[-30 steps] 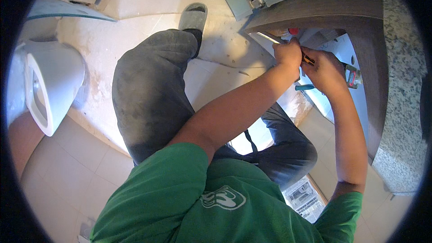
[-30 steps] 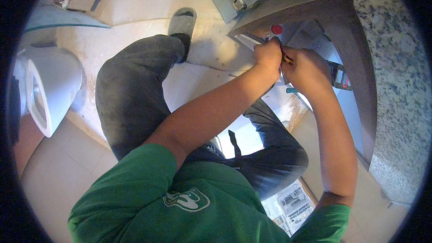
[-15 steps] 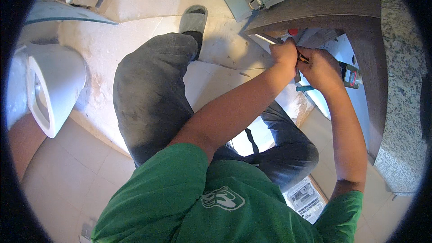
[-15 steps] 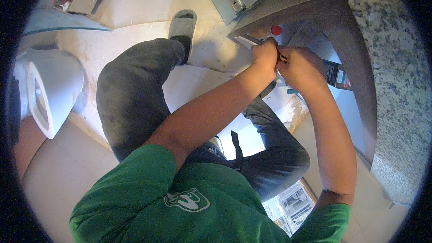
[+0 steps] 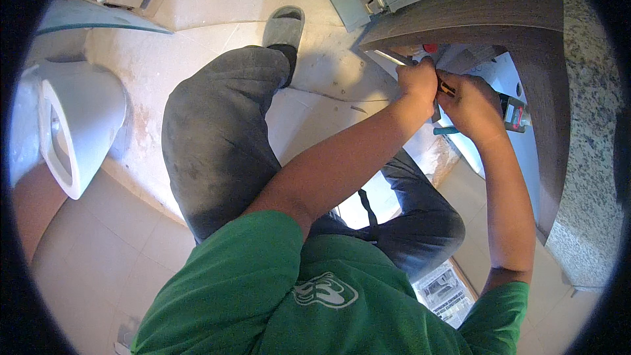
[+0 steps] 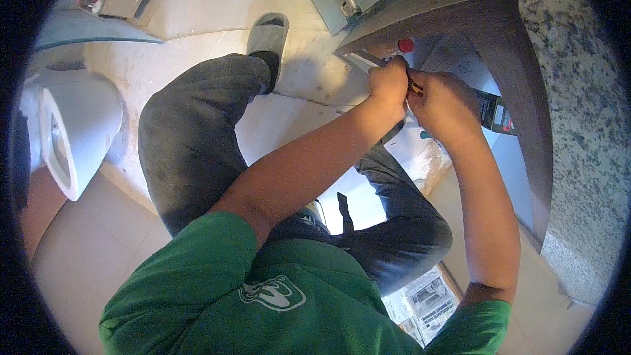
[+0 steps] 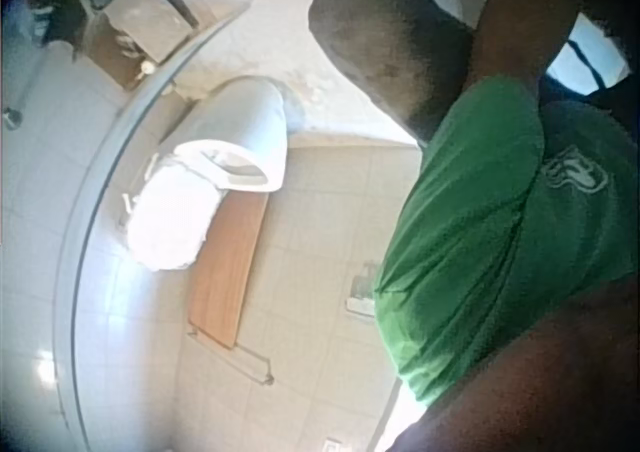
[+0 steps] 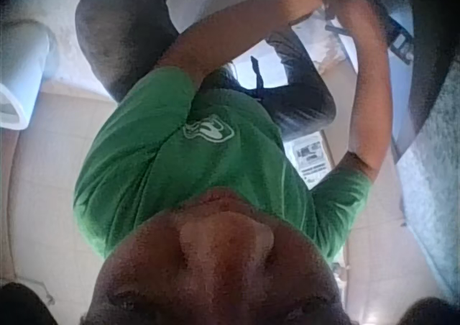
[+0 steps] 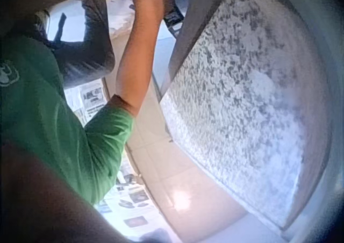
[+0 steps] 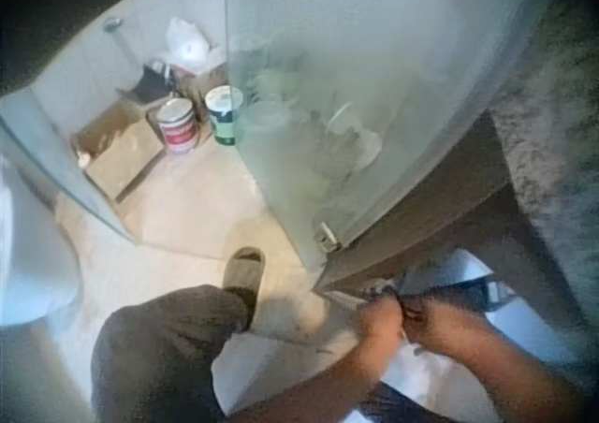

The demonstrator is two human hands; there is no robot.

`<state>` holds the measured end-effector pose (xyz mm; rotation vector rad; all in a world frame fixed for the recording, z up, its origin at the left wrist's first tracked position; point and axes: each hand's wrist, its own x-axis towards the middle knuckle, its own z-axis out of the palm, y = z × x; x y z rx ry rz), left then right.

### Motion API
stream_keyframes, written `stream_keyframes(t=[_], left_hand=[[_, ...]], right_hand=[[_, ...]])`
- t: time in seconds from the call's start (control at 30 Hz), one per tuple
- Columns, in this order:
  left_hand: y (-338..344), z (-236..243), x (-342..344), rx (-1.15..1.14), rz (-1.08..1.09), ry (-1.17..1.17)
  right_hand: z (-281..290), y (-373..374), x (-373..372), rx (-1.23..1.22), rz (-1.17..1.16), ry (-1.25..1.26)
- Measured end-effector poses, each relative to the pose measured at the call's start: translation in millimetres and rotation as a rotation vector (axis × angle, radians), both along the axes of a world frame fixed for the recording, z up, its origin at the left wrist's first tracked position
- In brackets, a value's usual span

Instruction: The person kneels under a bathroom vanity and uses a utility knife to trim a wooden strip along the underside edge of the countertop. They repeatedly test the fit of the strip against the granite edge and adjust it by hand.

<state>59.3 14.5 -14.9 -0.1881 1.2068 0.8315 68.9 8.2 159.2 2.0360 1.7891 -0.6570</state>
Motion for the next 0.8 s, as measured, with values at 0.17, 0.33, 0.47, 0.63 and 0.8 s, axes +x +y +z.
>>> stream_keyframes(t=[0.17,0.33,0.47,0.63,0.8], left_hand=[[1,0,-15,-0.067,-0.024,-0.069],[-3,-4,-1,-0.004,-0.029,0.087],[-1,-3,-3,0.024,-0.023,0.011],[0,1,-11,-0.021,-0.050,0.029],[-1,-4,-15,0.036,0.034,-0.044]], right_hand=[[-25,-3,6,-0.002,0.012,-0.079],[-8,-4,6,0.013,-0.019,0.076],[-22,-7,13,0.069,0.020,0.001],[-14,-5,5,0.022,-0.033,0.089],[-34,-4,5,0.044,0.034,-0.053]])
